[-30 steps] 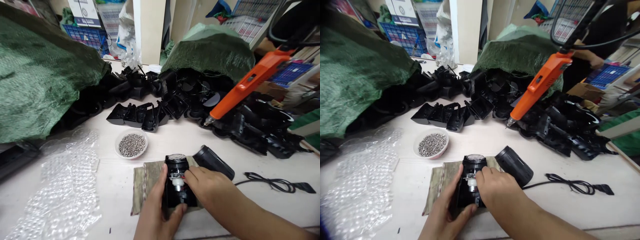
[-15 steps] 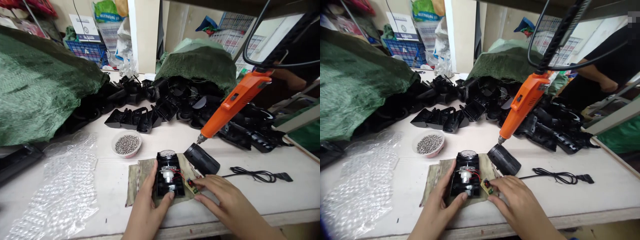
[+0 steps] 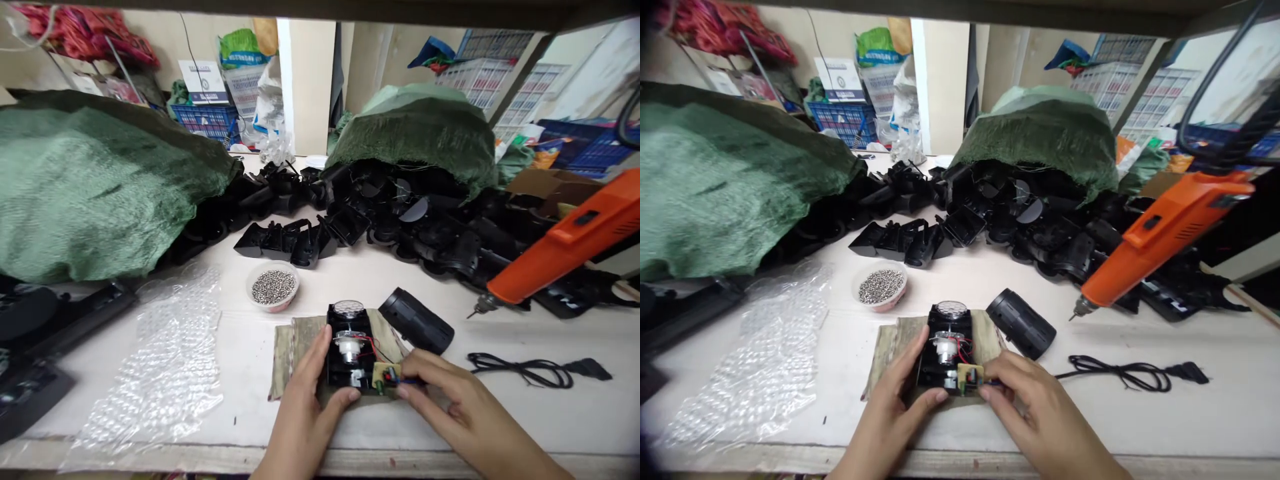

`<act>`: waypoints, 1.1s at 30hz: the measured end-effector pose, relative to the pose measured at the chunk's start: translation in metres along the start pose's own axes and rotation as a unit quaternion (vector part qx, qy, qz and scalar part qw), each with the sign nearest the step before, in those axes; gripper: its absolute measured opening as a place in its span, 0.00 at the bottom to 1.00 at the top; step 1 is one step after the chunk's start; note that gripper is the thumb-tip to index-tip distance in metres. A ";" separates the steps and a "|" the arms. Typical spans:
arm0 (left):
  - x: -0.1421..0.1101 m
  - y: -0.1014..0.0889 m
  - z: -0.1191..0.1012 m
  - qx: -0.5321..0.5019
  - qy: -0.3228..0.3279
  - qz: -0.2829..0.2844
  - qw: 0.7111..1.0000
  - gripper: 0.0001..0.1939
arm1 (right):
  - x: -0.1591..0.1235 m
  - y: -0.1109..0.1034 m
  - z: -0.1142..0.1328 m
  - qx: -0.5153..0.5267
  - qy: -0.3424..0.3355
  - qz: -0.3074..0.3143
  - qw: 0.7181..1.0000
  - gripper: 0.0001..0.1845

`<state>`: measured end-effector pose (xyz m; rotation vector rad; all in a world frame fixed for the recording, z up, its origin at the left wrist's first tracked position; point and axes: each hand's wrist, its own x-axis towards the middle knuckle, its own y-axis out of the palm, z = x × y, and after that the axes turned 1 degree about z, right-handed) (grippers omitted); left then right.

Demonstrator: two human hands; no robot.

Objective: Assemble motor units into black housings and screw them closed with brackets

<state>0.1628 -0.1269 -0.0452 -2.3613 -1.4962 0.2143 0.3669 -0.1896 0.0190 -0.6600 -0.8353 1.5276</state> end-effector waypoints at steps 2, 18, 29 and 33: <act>0.000 0.000 -0.001 -0.004 -0.004 -0.008 1.000 0.36 | 0.006 0.002 0.010 -0.043 -0.053 -0.037 0.997 0.11; -0.013 -0.006 0.000 0.209 0.119 -0.064 0.968 0.23 | 0.048 0.031 0.037 -0.357 -0.136 0.094 0.919 0.12; 0.011 -0.015 -0.025 0.354 0.387 -0.020 0.851 0.13 | 0.051 0.031 0.034 -0.322 -0.094 0.077 0.939 0.12; 0.016 -0.017 -0.024 0.331 0.358 -0.001 0.873 0.05 | 0.037 0.008 0.025 -0.266 -0.084 0.067 0.958 0.12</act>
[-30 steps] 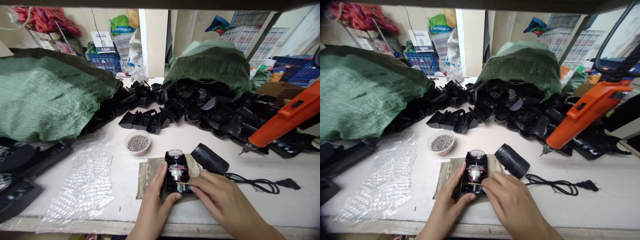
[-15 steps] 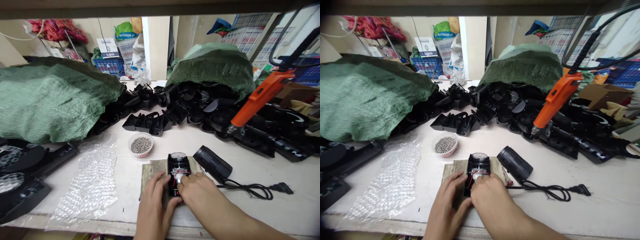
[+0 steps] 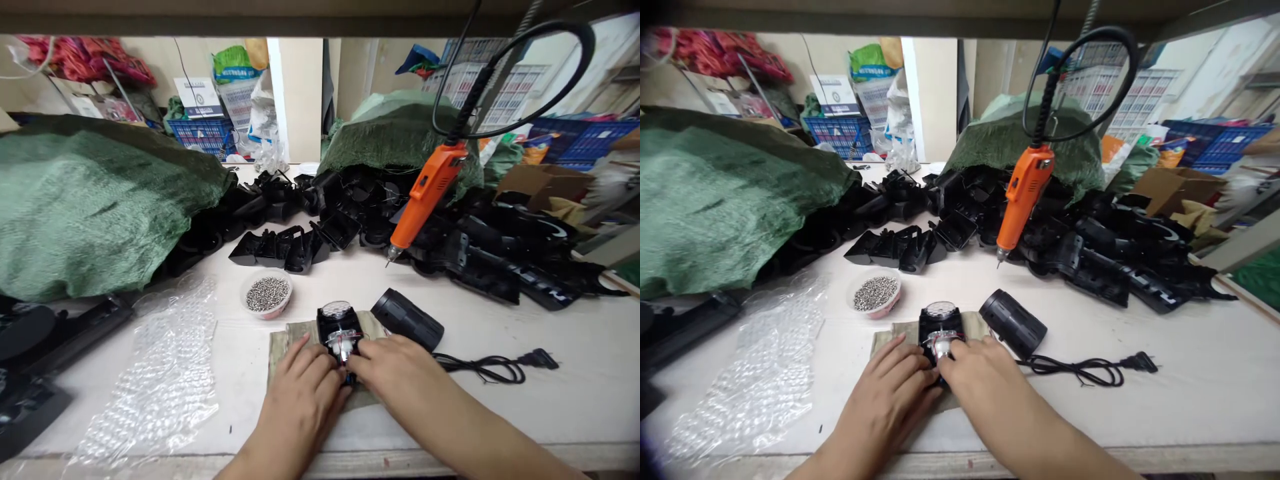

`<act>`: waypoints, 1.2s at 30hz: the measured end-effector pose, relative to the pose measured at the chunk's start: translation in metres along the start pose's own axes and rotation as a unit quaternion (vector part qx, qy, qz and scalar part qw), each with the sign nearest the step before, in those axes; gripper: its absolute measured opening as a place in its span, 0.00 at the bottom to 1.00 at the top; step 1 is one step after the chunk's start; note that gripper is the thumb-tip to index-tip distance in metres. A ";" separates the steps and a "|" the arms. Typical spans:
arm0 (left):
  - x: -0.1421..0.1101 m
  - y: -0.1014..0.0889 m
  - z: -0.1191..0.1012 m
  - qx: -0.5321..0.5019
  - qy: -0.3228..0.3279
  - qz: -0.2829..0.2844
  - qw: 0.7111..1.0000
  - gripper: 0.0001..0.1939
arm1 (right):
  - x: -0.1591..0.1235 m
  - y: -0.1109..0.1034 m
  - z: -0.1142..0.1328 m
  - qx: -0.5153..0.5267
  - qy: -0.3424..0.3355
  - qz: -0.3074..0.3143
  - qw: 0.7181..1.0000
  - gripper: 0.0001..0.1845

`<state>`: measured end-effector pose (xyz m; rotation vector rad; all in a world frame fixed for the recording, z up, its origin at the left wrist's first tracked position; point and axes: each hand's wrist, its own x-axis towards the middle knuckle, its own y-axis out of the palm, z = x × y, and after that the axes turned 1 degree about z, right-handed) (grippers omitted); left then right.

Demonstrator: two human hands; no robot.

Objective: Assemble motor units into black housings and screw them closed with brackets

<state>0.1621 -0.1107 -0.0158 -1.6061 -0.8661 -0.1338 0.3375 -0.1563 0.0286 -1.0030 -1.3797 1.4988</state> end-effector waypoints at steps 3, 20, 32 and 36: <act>-0.005 0.000 0.000 -0.057 -0.044 0.002 0.997 0.03 | -0.030 -0.005 -0.024 0.103 0.040 -0.057 0.992 0.18; -0.001 0.023 -0.017 -0.121 -0.123 -0.018 0.985 0.03 | -0.002 0.012 -0.017 -0.046 0.004 -0.117 0.992 0.13; -0.002 0.023 -0.018 -0.146 -0.139 -0.018 0.979 0.04 | -0.042 0.023 -0.024 0.219 0.134 -0.141 0.956 0.07; -0.003 0.025 -0.019 -0.143 -0.142 -0.024 0.979 0.05 | -0.031 0.037 -0.007 0.321 0.239 -0.138 0.906 0.10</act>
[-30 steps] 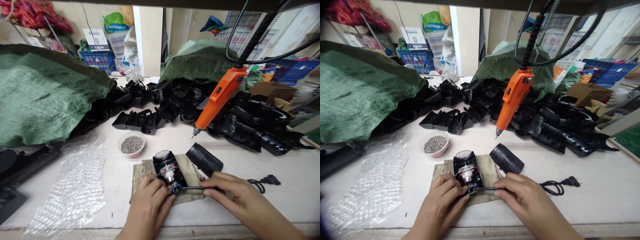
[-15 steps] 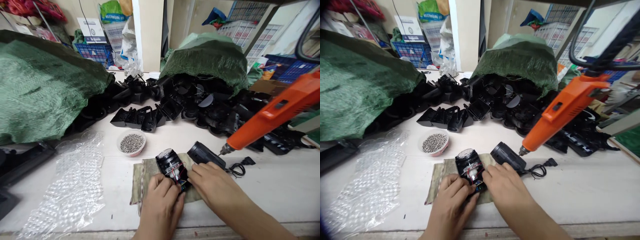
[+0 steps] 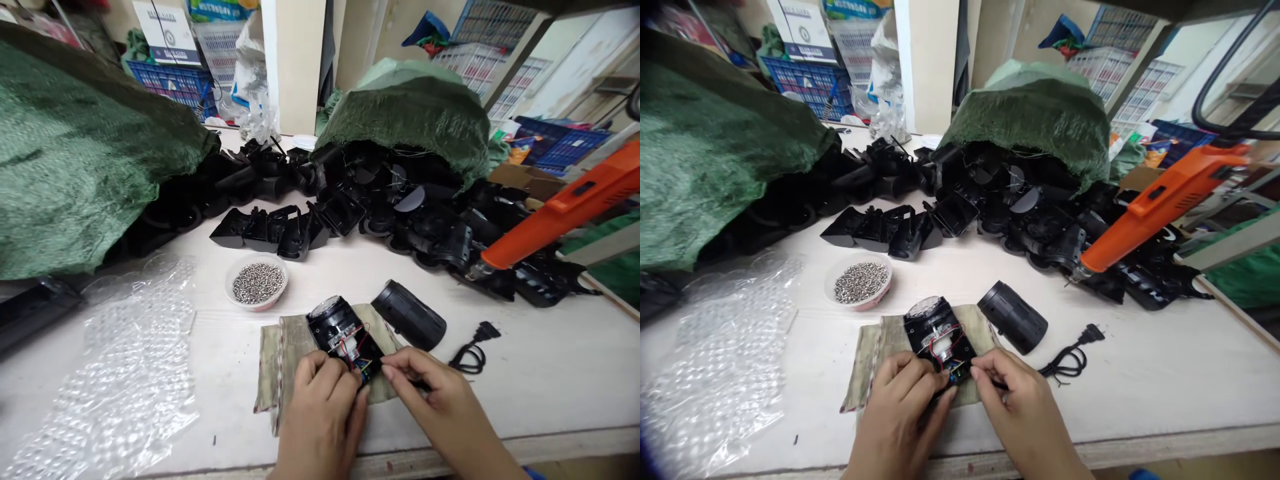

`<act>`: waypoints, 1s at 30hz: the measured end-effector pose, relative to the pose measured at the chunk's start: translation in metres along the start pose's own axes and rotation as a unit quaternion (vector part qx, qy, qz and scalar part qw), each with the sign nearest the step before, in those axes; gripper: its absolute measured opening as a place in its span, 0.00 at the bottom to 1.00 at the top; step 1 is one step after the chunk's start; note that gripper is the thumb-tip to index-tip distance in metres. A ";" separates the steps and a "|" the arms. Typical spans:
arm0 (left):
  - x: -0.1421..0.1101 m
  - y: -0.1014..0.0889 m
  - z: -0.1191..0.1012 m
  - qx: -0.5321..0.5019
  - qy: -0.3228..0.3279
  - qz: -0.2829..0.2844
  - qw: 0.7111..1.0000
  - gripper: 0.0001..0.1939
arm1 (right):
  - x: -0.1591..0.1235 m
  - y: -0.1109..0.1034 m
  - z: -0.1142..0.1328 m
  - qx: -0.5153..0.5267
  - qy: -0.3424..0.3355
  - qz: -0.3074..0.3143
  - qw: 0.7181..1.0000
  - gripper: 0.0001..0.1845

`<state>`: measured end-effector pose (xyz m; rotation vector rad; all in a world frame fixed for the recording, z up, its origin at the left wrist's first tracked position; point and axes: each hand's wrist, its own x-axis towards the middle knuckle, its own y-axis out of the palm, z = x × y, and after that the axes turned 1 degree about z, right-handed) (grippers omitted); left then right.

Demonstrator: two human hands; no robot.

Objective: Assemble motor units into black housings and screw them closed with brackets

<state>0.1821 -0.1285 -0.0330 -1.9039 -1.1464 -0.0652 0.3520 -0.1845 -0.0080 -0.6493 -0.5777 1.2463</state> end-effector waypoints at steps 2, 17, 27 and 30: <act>-0.001 0.001 0.001 -0.001 0.001 0.004 1.000 0.05 | -0.002 0.008 -0.001 0.049 0.047 -0.010 0.998 0.12; 0.005 -0.003 0.006 -0.050 0.011 0.039 0.998 0.06 | 0.012 -0.020 0.015 -0.254 -0.225 0.098 0.936 0.15; 0.002 0.000 0.006 0.039 0.049 -0.024 0.998 0.09 | 0.013 -0.012 0.005 -0.166 -0.129 -0.022 0.978 0.08; -0.003 0.002 0.008 0.075 0.076 -0.047 0.993 0.10 | 0.031 -0.010 0.006 -0.148 -0.069 -0.038 0.986 0.06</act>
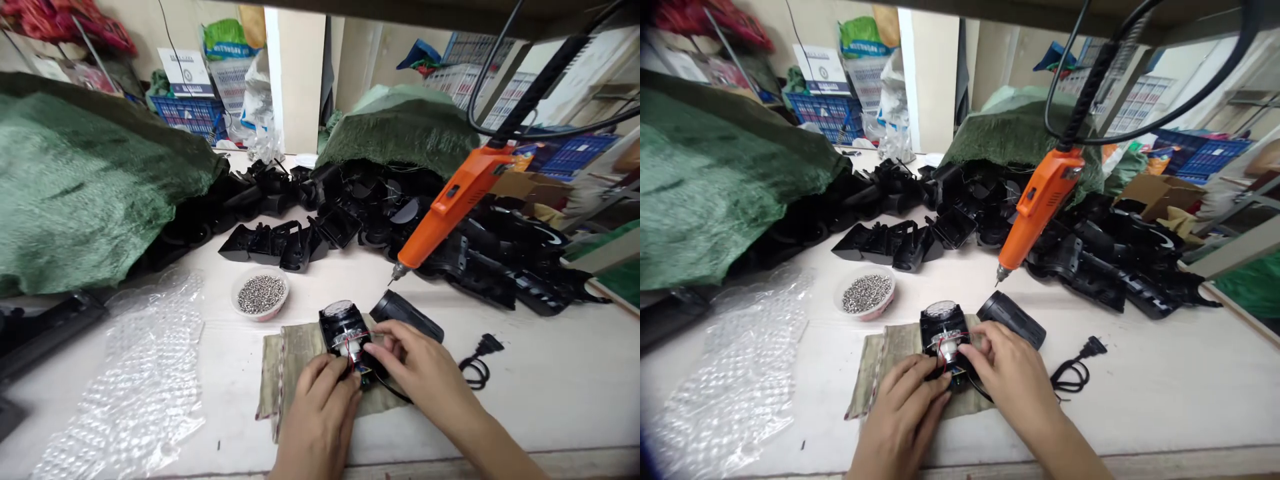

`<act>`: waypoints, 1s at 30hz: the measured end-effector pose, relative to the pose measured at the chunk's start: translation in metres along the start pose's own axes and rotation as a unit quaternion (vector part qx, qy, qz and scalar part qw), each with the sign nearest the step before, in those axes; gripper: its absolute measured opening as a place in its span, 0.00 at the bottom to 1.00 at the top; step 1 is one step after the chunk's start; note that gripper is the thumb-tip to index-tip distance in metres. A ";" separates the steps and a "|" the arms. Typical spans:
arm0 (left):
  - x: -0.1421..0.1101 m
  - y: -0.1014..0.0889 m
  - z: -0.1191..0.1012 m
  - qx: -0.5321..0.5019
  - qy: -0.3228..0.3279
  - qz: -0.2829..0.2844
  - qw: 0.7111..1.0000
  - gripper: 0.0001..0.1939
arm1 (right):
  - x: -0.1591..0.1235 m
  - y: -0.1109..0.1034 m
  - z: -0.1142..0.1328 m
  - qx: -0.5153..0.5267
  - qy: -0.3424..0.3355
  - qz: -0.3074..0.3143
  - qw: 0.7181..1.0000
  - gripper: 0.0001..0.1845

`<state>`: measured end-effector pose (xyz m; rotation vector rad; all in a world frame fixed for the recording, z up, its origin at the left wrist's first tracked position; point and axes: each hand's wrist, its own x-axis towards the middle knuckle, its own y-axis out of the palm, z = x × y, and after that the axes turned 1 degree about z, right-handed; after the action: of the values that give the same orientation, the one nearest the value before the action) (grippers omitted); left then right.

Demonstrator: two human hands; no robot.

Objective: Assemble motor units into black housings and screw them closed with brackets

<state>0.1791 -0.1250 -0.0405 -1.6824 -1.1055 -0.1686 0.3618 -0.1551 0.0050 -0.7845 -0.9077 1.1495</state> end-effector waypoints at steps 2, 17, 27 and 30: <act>-0.004 0.001 0.003 0.022 0.022 0.000 1.000 0.11 | 0.007 0.004 0.002 0.002 -0.008 0.000 1.000 0.07; -0.008 0.000 0.009 0.076 0.057 0.071 0.993 0.15 | 0.038 -0.009 0.038 0.062 -0.173 0.018 0.983 0.03; -0.005 -0.006 0.006 0.060 -0.019 0.019 0.998 0.12 | -0.010 -0.041 -0.054 -0.049 -0.005 -0.050 0.998 0.14; -0.005 -0.008 0.010 0.074 -0.003 0.022 0.997 0.13 | -0.021 -0.029 -0.076 -0.091 -0.006 -0.030 0.995 0.20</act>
<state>0.1668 -0.1204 -0.0426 -1.5751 -1.0575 -0.0524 0.4387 -0.1866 -0.0055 -0.8918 -1.0501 1.0300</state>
